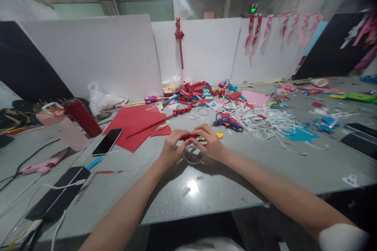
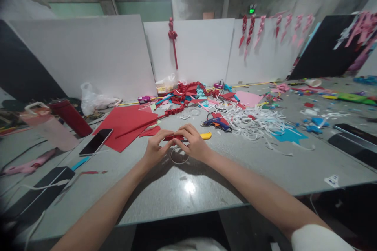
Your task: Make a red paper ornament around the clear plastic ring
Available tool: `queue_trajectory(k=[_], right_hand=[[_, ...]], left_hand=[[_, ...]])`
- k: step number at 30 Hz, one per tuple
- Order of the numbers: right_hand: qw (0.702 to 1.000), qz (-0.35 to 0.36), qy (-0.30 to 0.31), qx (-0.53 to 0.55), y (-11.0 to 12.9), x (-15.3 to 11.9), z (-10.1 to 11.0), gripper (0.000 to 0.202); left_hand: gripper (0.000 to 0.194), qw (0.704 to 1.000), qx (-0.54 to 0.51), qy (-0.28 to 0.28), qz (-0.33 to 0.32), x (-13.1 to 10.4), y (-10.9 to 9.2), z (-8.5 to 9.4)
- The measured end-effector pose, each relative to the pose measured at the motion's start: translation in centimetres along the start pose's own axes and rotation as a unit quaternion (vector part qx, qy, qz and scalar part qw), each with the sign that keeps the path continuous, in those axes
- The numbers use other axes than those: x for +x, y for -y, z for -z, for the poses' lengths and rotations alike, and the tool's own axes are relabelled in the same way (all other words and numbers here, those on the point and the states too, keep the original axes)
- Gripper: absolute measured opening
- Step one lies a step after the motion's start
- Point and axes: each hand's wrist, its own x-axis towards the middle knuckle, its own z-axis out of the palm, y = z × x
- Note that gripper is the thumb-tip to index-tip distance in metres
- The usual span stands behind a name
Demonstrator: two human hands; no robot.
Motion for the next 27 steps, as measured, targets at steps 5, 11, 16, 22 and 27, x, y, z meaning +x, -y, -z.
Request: queue_trajectory(k=[5,11,16,22,27], right_hand=[[1.000,-0.004,-0.001,0.012,0.23,0.16,0.06,0.014],[1.000,-0.007,-0.001,0.015,0.24,0.11,0.05,0.014],[1.000,-0.005,-0.004,0.016,0.32,0.12,0.05,0.014],[1.000,-0.003,-0.004,0.016,0.32,0.14,0.07,0.014],[1.000,-0.017,-0.016,-0.008,0.39,-0.07,0.02,0.020]], left_hand=[[0.014,1.000,0.003,0.013,0.009,-0.21,-0.15,0.05],[0.013,0.999,-0.028,-0.008,0.029,-0.20,-0.46,0.01],[0.013,0.999,-0.023,-0.009,0.029,-0.19,-0.49,0.00],[0.014,0.999,-0.021,-0.013,0.031,-0.24,-0.38,-0.02],[0.014,1.000,-0.012,-0.009,0.013,-0.29,-0.45,0.18]])
